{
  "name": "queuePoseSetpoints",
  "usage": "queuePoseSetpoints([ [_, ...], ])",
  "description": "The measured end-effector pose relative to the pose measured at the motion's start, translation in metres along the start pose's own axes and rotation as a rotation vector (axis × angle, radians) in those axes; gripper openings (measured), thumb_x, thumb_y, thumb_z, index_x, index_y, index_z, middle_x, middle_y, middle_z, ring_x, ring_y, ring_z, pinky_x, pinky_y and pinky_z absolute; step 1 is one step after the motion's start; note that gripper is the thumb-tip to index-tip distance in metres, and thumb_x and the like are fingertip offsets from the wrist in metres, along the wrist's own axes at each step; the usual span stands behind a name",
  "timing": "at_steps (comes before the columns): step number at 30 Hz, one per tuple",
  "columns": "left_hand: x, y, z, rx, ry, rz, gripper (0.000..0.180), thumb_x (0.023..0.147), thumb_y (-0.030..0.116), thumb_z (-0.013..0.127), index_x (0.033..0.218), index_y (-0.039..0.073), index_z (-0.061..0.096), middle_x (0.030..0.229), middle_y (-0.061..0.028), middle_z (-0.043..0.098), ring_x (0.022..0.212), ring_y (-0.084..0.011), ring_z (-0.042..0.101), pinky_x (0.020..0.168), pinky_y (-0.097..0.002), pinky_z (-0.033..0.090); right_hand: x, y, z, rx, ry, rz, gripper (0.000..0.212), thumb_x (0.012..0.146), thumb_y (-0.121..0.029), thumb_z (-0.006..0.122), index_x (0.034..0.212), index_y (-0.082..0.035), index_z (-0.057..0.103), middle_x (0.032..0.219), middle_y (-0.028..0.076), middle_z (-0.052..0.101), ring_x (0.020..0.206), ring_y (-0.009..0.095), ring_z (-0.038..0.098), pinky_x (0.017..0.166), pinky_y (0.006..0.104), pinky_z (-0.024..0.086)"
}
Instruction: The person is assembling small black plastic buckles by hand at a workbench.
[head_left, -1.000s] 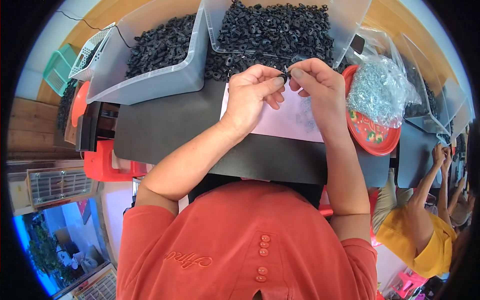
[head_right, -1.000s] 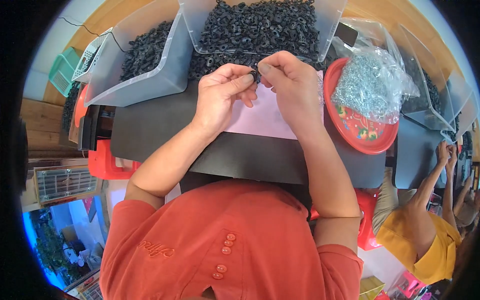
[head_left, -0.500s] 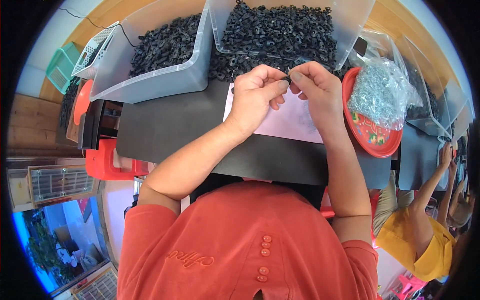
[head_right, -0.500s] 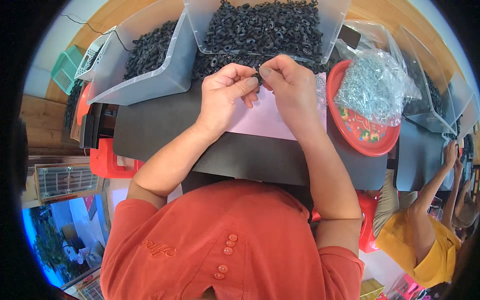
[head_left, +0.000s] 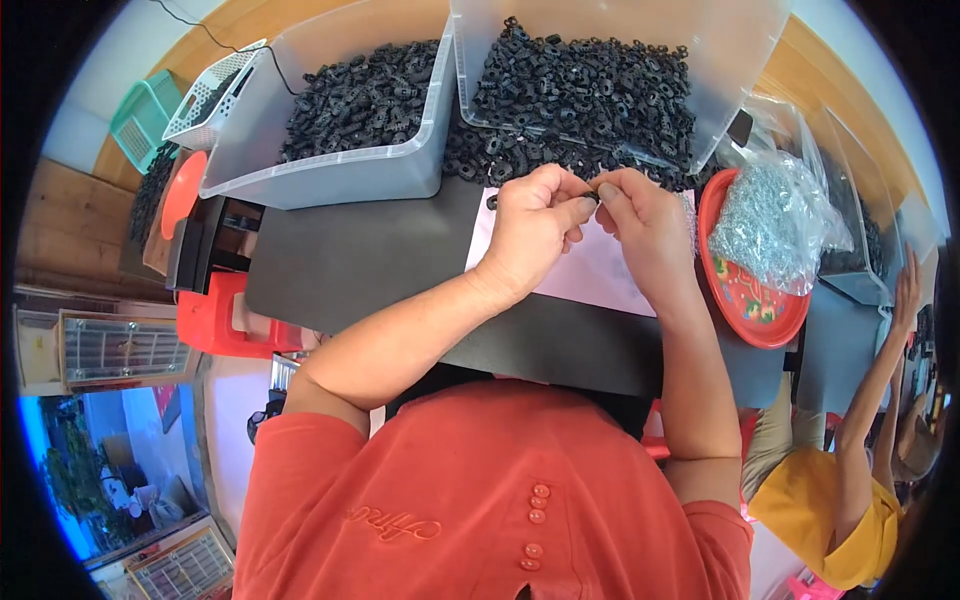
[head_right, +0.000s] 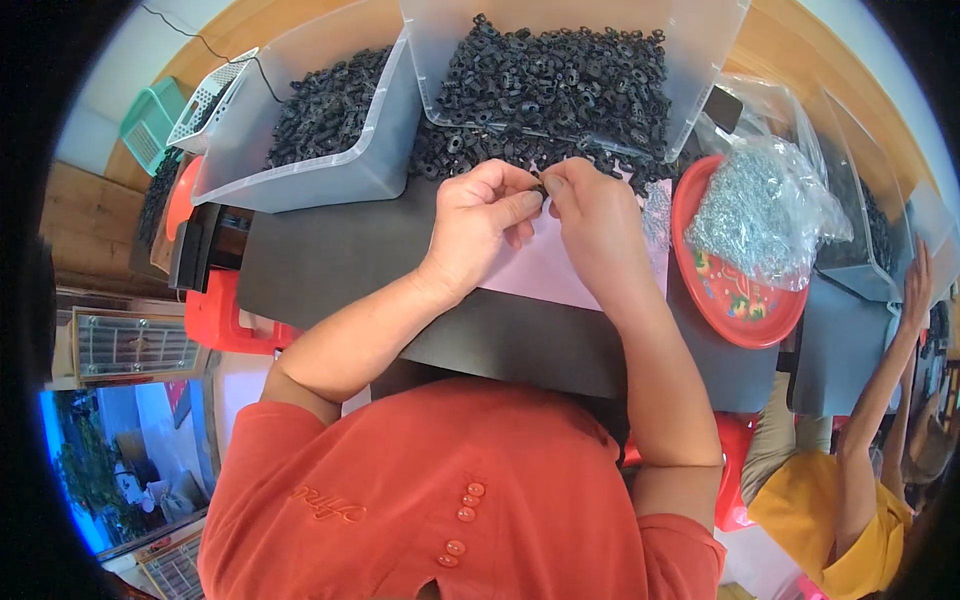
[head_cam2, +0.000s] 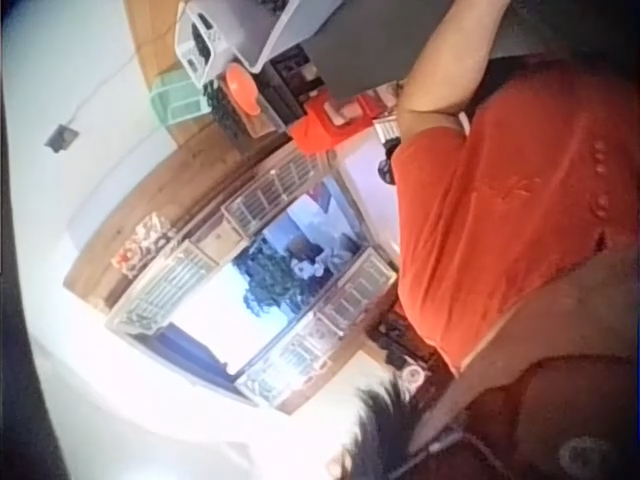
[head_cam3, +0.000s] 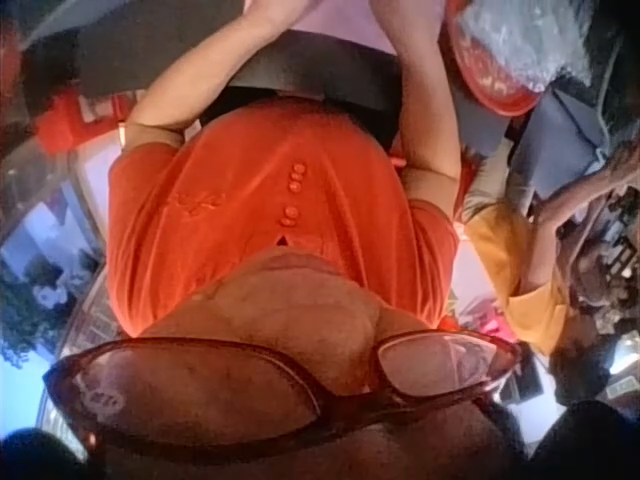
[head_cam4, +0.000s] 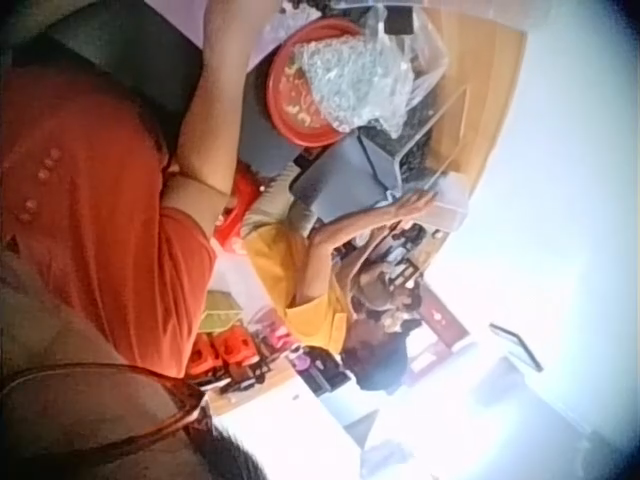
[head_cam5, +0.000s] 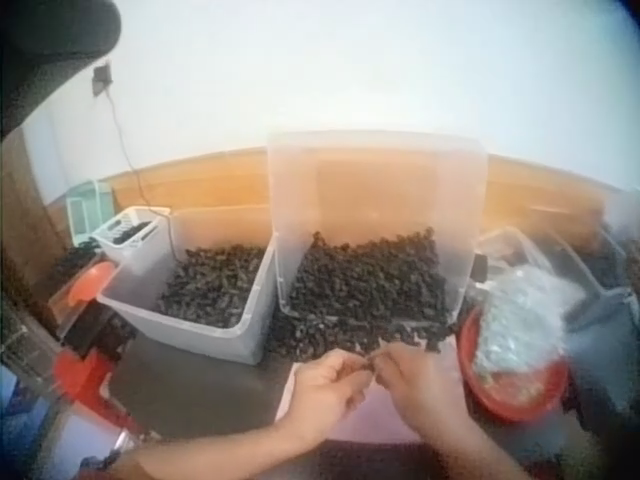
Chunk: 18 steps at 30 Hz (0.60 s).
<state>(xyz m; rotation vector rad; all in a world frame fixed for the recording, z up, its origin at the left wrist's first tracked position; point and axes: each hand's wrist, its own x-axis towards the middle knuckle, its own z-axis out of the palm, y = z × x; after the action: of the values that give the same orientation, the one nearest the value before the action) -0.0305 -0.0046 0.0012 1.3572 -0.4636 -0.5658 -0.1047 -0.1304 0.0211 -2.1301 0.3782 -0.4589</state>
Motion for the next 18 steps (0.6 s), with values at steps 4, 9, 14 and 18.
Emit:
queuePoseSetpoints([
  [4,-0.0001,0.0002,0.0000,0.001,0.010,-0.033,0.005,0.085,0.003,0.064,0.088,-0.001,0.061,0.074,-0.0044,0.063,0.057,-0.0095,0.057,0.049,-0.0228,0.044,-0.0002,0.0005,-0.0004,-0.033,-0.006,-0.022,0.021,0.089,-0.016,0.054,0.089,0.002,0.064,0.068,0.016,0.063,0.064,0.030,0.064,0.060,0.0385,0.047],
  [9,0.0000,0.0019,-0.0005,0.040,0.008,-0.034,0.005,0.085,0.004,0.063,0.087,-0.001,0.061,0.072,-0.0043,0.063,0.055,-0.0095,0.057,0.048,-0.0230,0.044,-0.0027,0.0031,0.0024,-0.133,0.030,-0.099,0.019,0.088,-0.015,0.053,0.088,0.001,0.064,0.075,0.020,0.064,0.071,0.036,0.064,0.064,0.0423,0.048],
  [14,0.0014,0.0037,-0.0009,0.061,0.010,-0.064,0.004,0.085,0.002,0.062,0.086,-0.001,0.061,0.070,-0.0046,0.062,0.054,-0.0099,0.056,0.047,-0.0233,0.043,-0.0042,0.0013,0.0006,-0.186,0.032,-0.145,0.016,0.087,-0.013,0.053,0.089,-0.001,0.064,0.084,0.020,0.065,0.077,0.037,0.063,0.068,0.0457,0.047],
  [18,0.0030,-0.0006,-0.0005,0.038,0.004,-0.075,0.003,0.085,0.001,0.062,0.085,-0.001,0.061,0.069,-0.0047,0.061,0.054,-0.0100,0.056,0.047,-0.0235,0.043,-0.0051,0.0028,0.0005,-0.243,0.045,-0.192,0.016,0.087,-0.009,0.055,0.097,0.001,0.064,0.071,0.016,0.062,0.063,0.027,0.060,0.059,0.0358,0.045],
])
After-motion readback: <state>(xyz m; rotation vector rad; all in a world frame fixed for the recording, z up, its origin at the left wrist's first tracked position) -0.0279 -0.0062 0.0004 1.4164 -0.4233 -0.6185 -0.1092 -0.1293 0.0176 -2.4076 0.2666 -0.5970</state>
